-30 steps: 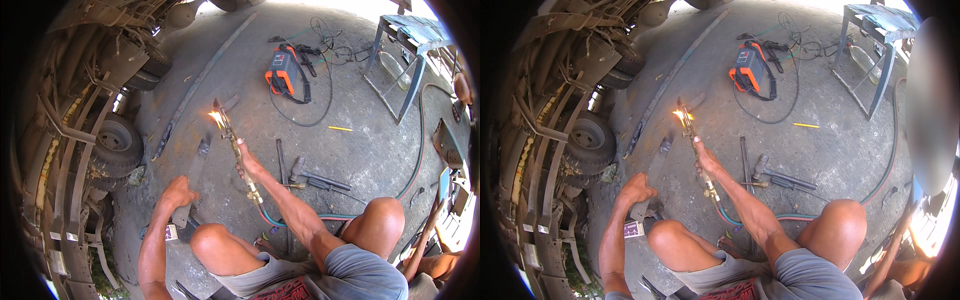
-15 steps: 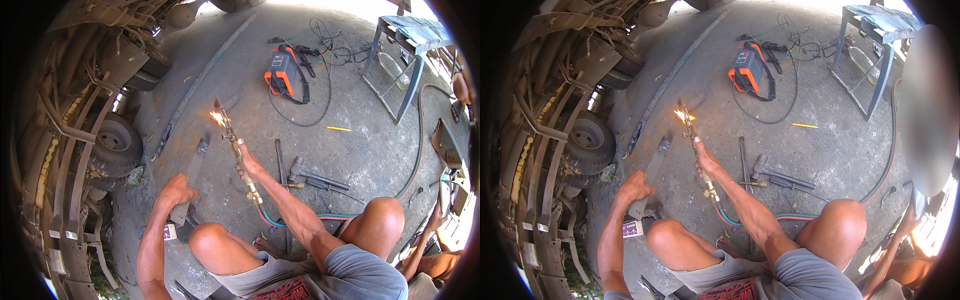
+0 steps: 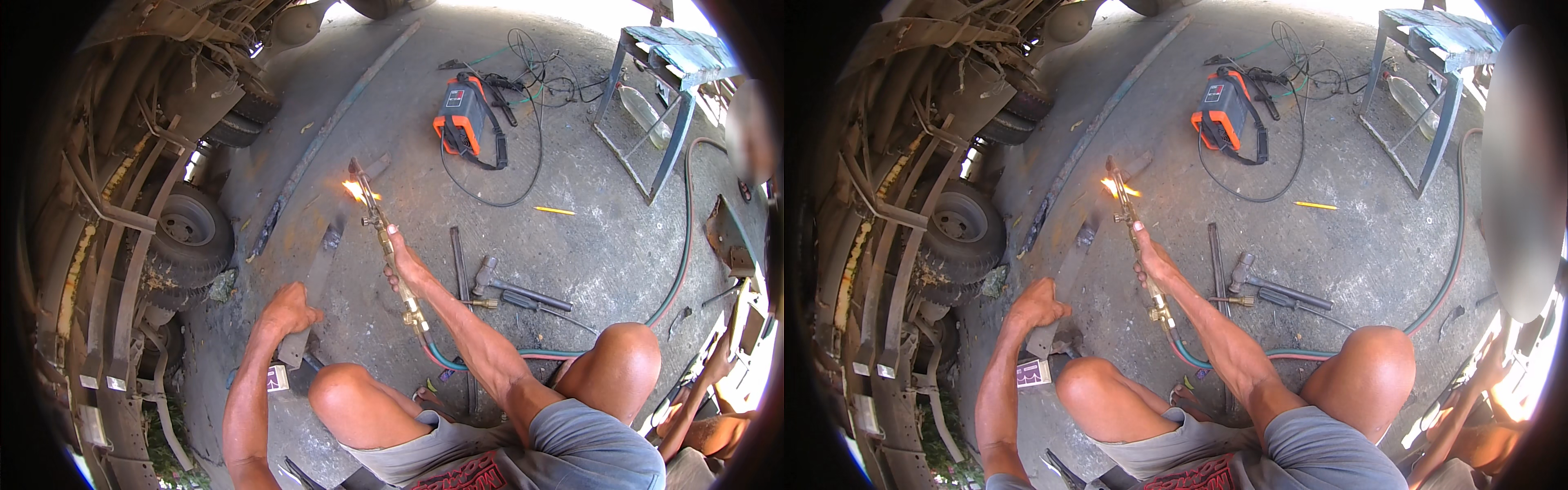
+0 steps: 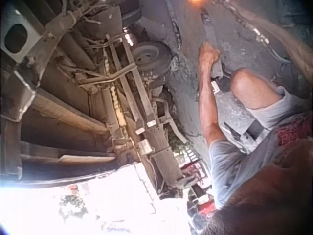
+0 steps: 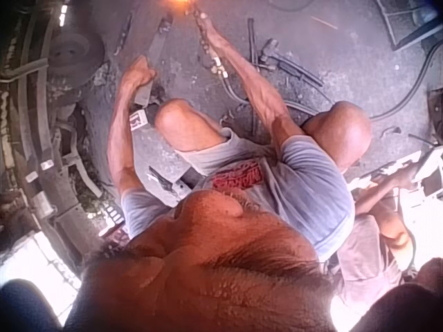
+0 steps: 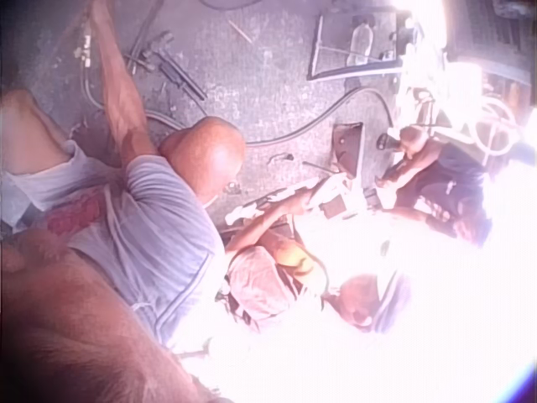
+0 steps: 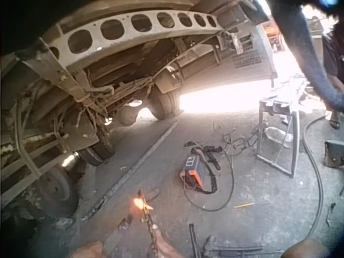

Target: The person heats a metal bar with a blowtorch until it glows red, then uses a hammer to strike and shape the heated section. The person repeats the heating and hammering process on the same metal bar.

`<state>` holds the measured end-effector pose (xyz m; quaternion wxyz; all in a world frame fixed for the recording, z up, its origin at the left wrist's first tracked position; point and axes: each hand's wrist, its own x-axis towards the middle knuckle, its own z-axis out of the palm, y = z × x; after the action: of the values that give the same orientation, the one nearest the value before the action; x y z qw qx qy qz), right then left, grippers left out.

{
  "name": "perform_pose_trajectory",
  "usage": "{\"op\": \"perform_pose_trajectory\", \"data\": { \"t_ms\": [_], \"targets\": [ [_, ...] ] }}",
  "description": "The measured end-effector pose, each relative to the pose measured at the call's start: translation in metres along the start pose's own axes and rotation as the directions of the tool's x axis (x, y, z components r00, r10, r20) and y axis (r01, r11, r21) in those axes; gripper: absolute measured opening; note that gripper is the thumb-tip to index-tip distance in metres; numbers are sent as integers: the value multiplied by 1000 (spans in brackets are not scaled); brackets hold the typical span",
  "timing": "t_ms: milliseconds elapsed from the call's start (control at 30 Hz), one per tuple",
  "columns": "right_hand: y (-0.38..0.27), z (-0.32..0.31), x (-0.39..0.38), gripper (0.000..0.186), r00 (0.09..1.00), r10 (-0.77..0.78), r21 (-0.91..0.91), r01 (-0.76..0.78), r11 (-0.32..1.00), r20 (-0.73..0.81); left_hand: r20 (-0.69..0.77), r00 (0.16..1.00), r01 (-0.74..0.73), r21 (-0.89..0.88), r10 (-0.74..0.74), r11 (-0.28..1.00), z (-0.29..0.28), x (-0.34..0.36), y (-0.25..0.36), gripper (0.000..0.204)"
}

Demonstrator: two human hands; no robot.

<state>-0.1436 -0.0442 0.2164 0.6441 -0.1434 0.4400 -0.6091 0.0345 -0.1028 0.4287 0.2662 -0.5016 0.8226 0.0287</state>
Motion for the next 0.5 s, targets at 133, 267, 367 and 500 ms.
{"op": "perform_pose_trajectory", "data": {
  "t_ms": [133, 267, 367, 500],
  "targets": [
    [3, -3, 3, 86, 1000, 24, 19, -24, 1000, -5, 23, 999, 33, 9, -33, 999, -2, 1, 3, 51],
    [4, -2, 1, 85, 1000, 19, 15, -19, 1000, -2, 8, 1000, 13, 4, -13, 1000, -1, -1, 1, 48],
    [3, 0, 1, 87, 1000, 6, 8, -6, 1000, 6, -12, 1000, -2, 0, 2, 1000, 0, -1, 1, 46],
    [3, -1, 4, 86, 1000, 27, 8, -27, 1000, -14, 8, 1000, 28, -6, -28, 1000, -6, -5, 7, 49]
  ]
}}
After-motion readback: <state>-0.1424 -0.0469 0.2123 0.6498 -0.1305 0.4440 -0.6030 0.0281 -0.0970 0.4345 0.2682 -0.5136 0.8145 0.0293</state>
